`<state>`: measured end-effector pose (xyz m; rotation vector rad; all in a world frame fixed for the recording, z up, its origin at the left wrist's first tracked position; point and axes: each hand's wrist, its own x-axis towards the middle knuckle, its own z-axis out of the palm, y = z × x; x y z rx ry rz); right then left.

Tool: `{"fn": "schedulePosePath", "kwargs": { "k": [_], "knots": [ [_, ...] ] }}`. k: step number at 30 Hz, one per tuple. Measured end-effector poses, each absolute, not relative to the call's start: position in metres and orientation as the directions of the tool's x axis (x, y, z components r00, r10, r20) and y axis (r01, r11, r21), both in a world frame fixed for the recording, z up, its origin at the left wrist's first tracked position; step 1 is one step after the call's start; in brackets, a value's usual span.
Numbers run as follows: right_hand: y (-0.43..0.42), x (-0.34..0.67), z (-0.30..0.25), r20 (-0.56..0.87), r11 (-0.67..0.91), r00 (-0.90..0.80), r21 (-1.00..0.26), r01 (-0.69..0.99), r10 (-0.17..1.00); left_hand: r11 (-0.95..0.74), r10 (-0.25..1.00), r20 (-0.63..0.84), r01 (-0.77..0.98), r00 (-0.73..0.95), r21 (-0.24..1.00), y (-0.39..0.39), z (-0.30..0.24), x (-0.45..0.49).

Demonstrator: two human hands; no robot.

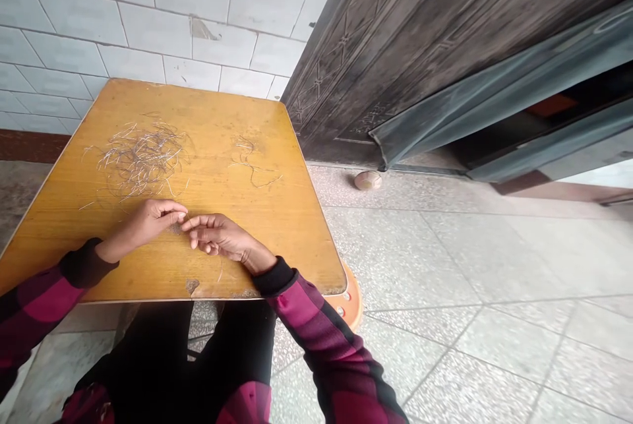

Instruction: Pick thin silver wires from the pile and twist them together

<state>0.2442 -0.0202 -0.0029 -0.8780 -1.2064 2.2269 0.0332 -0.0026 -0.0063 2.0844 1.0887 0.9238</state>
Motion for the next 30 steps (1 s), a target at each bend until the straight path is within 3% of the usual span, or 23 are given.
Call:
{"fn": "schedulePosePath", "kwargs": {
  "k": [4, 7, 10, 14, 17, 19, 26, 30],
  "knots": [
    [-0.029, 0.259, -0.005, -0.289, -0.283, -0.649, -0.952, 0.117, 0.704, -0.595, 0.804, 0.421, 0.581, 0.42, 0.556, 0.006, -0.013, 0.038],
    [-0.042, 0.267, -0.004, -0.171, 0.027, -0.57, -0.946, 0.322, 0.804, -0.654, 0.754, 0.446, 0.612, 0.483, 0.444, 0.009, -0.017, 0.042],
    [-0.054, 0.266, 0.0, 0.021, 0.363, -0.539, -0.761, 0.538, 0.842, -0.681, 0.73, 0.431, 0.619, 0.53, 0.392, 0.009, -0.019, 0.046],
    [-0.061, 0.255, 0.005, 0.095, 0.577, -0.619, -0.492, 0.652, 0.78, -0.708, 0.703, 0.41, 0.624, 0.581, 0.331, 0.007, -0.02, 0.048],
    [-0.06, 0.246, 0.007, 0.072, 0.642, -0.666, -0.361, 0.677, 0.742, -0.715, 0.693, 0.419, 0.633, 0.586, 0.296, 0.007, -0.02, 0.047],
    [-0.06, 0.244, 0.008, 0.066, 0.656, -0.678, -0.339, 0.674, 0.732, -0.717, 0.688, 0.435, 0.636, 0.58, 0.286, 0.008, -0.021, 0.047],
    [-0.063, 0.264, 0.001, 0.134, 0.533, -0.563, -0.551, 0.642, 0.816, -0.726, 0.684, 0.517, 0.543, 0.514, 0.422, 0.013, -0.023, 0.046],
    [-0.063, 0.284, -0.003, 0.13, 0.461, -0.497, -0.623, 0.633, 0.858, -0.724, 0.679, 0.561, 0.559, 0.473, 0.405, 0.015, -0.019, 0.038]
  ]
}}
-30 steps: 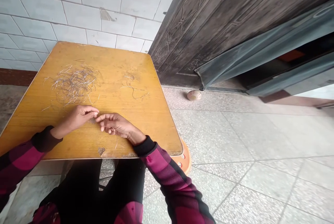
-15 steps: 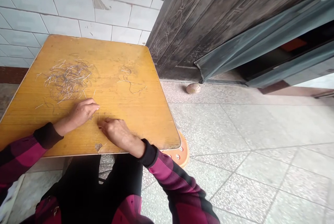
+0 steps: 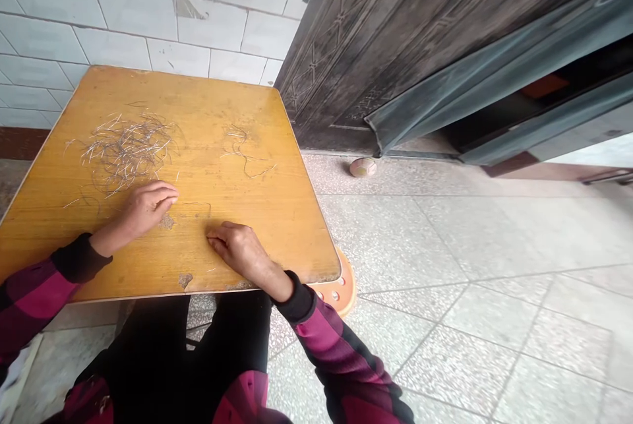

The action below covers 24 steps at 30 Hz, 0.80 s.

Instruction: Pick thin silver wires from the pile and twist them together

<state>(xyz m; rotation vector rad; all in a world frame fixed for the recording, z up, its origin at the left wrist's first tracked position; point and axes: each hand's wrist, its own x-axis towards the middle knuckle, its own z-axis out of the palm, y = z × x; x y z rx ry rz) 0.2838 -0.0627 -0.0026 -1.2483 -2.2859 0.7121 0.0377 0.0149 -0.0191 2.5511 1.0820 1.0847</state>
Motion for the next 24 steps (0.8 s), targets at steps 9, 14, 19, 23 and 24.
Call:
{"fn": "schedulePosePath", "kwargs": {
  "k": [9, 14, 19, 23, 24],
  "knots": [
    [-0.066, 0.291, -0.005, 0.125, 0.438, -0.464, -0.605, 0.665, 0.877, -0.865, 0.484, 0.478, 0.483, 0.733, 0.137, 0.0, -0.015, 0.044],
    [-0.066, 0.287, -0.006, 0.091, 0.416, -0.451, -0.576, 0.704, 0.888, -0.942, 0.325, 0.477, 0.324, 0.816, 0.087, -0.024, -0.008, 0.057],
    [-0.065, 0.283, -0.002, 0.025, 0.374, -0.426, -0.526, 0.764, 0.904, -0.947, 0.32, 0.35, 0.307, 0.881, 0.092, -0.044, -0.017, 0.062],
    [-0.066, 0.282, 0.01, -0.096, 0.355, -0.441, -0.454, 0.817, 0.892, -0.942, 0.333, 0.323, 0.322, 0.886, 0.091, -0.047, -0.021, 0.061],
    [-0.067, 0.282, 0.014, -0.117, 0.358, -0.444, -0.429, 0.829, 0.888, -0.942, 0.336, 0.32, 0.322, 0.886, 0.097, -0.047, -0.021, 0.061]
  ]
}}
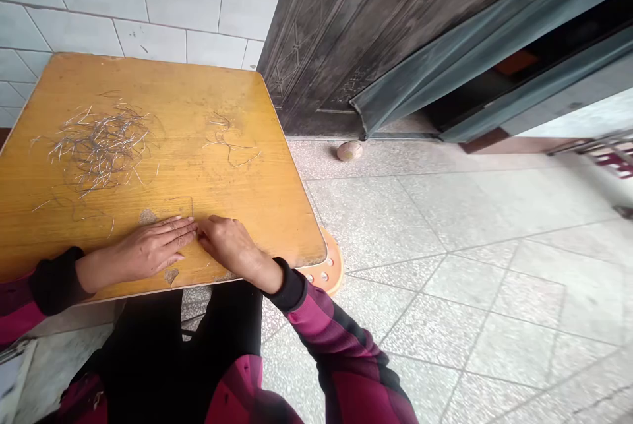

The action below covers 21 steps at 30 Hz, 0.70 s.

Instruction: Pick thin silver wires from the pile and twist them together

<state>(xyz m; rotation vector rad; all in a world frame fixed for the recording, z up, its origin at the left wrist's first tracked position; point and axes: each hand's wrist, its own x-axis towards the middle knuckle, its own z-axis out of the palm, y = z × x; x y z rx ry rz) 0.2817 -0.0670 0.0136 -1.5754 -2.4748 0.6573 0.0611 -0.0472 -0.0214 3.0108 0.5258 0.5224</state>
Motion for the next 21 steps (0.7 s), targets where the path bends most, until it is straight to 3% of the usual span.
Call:
{"fn": "schedulePosePath", "kwargs": {
  "k": [6, 15, 21],
  "knots": [
    [-0.079, 0.28, 0.022, -0.123, 0.398, -0.446, -0.288, 0.871, 0.887, -0.936, 0.348, 0.284, 0.346, 0.894, 0.059, -0.048, -0.023, 0.061],
    [-0.09, 0.278, 0.009, -0.018, 0.437, -0.466, -0.315, 0.842, 0.885, -0.933, 0.36, 0.276, 0.352, 0.891, 0.08, -0.048, -0.024, 0.062],
    [-0.087, 0.288, 0.011, 0.003, 0.584, -0.607, -0.278, 0.762, 0.794, -0.939, 0.343, 0.297, 0.331, 0.891, 0.091, -0.047, -0.021, 0.062]
  ]
}}
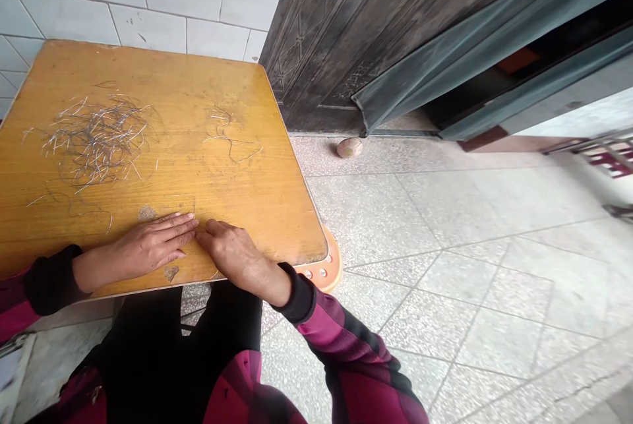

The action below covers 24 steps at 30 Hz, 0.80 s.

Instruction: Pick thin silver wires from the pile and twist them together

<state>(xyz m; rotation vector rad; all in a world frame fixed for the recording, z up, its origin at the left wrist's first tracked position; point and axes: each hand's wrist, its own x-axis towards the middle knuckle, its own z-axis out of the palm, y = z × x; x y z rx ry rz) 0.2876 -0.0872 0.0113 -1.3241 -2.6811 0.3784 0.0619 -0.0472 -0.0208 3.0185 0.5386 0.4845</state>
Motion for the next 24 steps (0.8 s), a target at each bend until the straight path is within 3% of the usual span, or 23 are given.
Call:
{"fn": "schedulePosePath", "kwargs": {
  "k": [12, 18, 24],
  "knots": [
    [-0.065, 0.314, 0.024, -0.046, 0.781, -0.828, -0.304, 0.545, 0.559, -0.951, 0.31, 0.311, 0.286, 0.899, 0.121, -0.041, -0.017, 0.06],
    [-0.055, 0.329, 0.027, -0.063, 0.74, -0.787, -0.303, 0.601, 0.614, -0.94, 0.326, 0.325, 0.268, 0.887, 0.213, -0.041, -0.019, 0.058],
    [-0.045, 0.343, 0.025, -0.047, 0.725, -0.822, -0.445, 0.525, 0.567, -0.939, 0.327, 0.326, 0.265, 0.887, 0.219, -0.041, -0.021, 0.057]
  ]
}}
